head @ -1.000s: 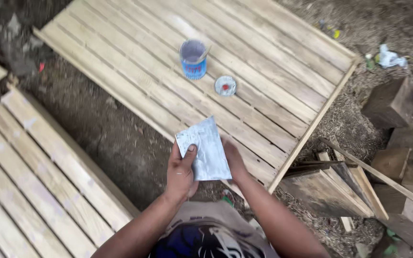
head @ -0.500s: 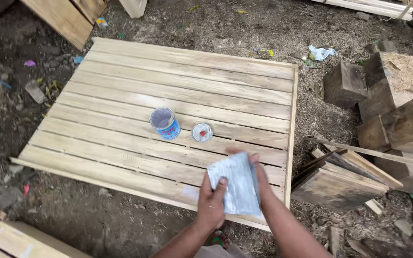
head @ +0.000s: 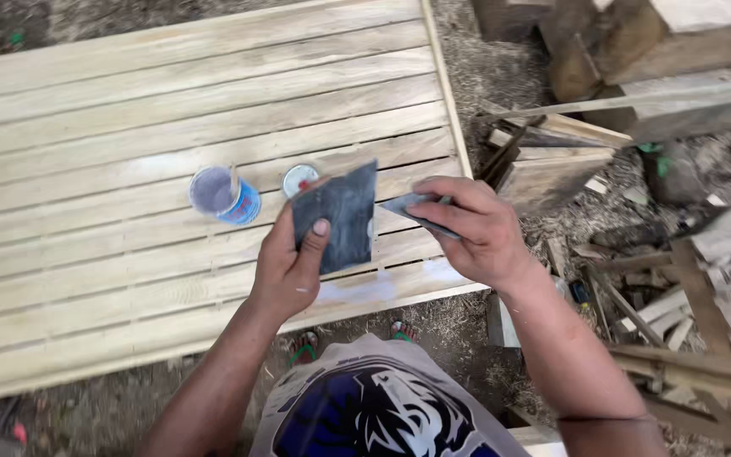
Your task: The person applies wood putty to gaps in wooden slats using a spreader. They mix the putty on a flat sheet and press it into the joints across several wooden panels.
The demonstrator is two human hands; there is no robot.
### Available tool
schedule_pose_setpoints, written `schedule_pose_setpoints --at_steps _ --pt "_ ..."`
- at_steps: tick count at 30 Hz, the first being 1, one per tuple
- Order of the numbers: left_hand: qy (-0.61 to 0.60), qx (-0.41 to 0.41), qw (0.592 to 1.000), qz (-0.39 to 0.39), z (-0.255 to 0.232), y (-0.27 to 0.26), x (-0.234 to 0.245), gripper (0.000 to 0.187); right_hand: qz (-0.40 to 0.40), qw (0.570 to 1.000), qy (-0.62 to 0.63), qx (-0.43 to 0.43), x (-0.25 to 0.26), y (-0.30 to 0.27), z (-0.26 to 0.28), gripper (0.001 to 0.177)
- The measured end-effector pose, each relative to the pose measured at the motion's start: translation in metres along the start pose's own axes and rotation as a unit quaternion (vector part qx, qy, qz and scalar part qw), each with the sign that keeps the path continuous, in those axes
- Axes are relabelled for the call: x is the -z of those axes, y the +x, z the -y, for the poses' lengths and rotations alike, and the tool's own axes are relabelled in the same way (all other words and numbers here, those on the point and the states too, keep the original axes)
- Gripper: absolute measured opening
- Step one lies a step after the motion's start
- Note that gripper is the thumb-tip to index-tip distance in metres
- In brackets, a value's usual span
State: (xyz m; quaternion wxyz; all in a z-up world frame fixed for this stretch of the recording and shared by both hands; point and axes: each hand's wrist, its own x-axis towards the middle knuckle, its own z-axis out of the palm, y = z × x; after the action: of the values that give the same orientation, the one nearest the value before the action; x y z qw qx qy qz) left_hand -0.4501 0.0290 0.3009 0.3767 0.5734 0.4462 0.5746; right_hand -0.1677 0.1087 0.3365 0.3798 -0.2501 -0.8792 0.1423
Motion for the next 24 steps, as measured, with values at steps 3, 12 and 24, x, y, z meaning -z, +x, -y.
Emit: schedule_pose_setpoints --at_steps 3,12,24 --pt "0.052 0.073 0.993 0.076 -0.013 0.018 0.032 0.048 0.026 0.983 -0.174 0.053 -0.011 0.053 0.049 0.040" --pt "-0.034 -0.050 0.990 0.130 0.021 0.047 0.061 0.040 0.006 0.986 -0.130 -0.105 -0.093 0.049 0.072 0.034" --pt "-0.114 0.178 0.977 -0.018 0.218 0.079 0.010 0.037 -0.297 0.597 0.309 -0.678 -0.195 -0.192 -0.178 0.019"
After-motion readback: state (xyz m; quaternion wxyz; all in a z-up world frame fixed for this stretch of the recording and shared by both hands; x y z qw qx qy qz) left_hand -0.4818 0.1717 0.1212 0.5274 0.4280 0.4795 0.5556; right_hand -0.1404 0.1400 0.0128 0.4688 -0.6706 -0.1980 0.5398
